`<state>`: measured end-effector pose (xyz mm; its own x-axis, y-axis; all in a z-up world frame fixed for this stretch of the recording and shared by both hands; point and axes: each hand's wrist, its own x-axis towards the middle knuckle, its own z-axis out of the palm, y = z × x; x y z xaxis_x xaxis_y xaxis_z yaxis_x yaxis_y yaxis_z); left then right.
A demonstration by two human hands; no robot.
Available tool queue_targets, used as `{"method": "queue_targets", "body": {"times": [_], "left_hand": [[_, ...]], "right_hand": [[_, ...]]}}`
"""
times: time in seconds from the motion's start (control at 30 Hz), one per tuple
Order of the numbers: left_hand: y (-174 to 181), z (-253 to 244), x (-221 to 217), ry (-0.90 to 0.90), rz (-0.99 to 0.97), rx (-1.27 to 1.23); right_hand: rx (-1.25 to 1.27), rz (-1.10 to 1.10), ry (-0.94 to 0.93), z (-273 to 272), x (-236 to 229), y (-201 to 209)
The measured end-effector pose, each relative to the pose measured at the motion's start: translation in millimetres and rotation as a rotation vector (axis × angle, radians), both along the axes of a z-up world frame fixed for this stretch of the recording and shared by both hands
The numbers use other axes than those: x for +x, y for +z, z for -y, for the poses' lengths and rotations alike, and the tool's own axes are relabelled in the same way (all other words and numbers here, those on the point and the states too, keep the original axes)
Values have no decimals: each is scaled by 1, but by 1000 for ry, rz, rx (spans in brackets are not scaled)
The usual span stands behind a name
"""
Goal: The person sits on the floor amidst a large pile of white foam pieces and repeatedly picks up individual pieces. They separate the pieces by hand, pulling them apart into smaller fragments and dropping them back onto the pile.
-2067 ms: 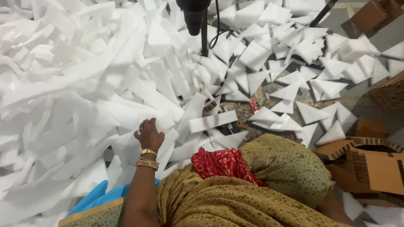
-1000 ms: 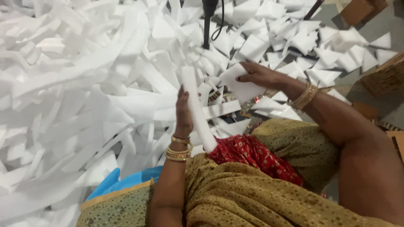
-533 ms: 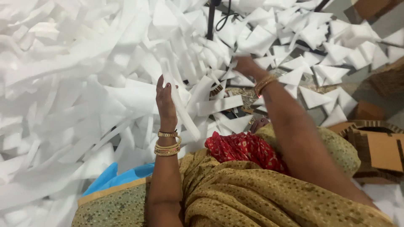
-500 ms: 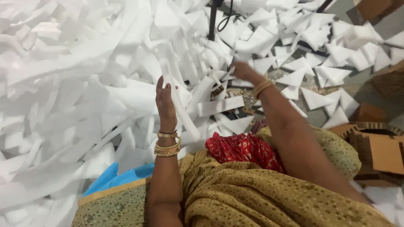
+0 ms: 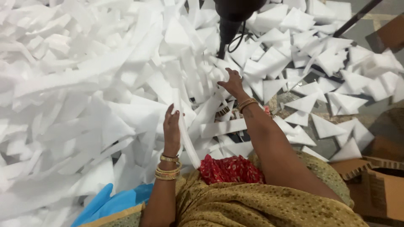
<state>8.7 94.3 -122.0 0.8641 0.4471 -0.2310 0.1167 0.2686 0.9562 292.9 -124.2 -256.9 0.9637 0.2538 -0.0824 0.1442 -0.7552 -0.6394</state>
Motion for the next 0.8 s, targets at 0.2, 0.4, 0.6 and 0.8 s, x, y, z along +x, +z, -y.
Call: {"method": "queue_targets", "body": {"times": [0.2, 0.4, 0.6, 0.8], "left_hand": [[-7, 9, 8, -83, 44, 125], [-14, 10, 11, -125, -60, 242], [-4, 11, 4, -132, -121, 314], [-3, 10, 6, -105, -21, 329]], "right_hand": [[-115, -188, 84, -19, 28, 27], [-240, -322, 54, -27, 27, 42], [-269, -354, 120, -17, 27, 23], [-312, -258, 261, 17, 5, 11]]}}
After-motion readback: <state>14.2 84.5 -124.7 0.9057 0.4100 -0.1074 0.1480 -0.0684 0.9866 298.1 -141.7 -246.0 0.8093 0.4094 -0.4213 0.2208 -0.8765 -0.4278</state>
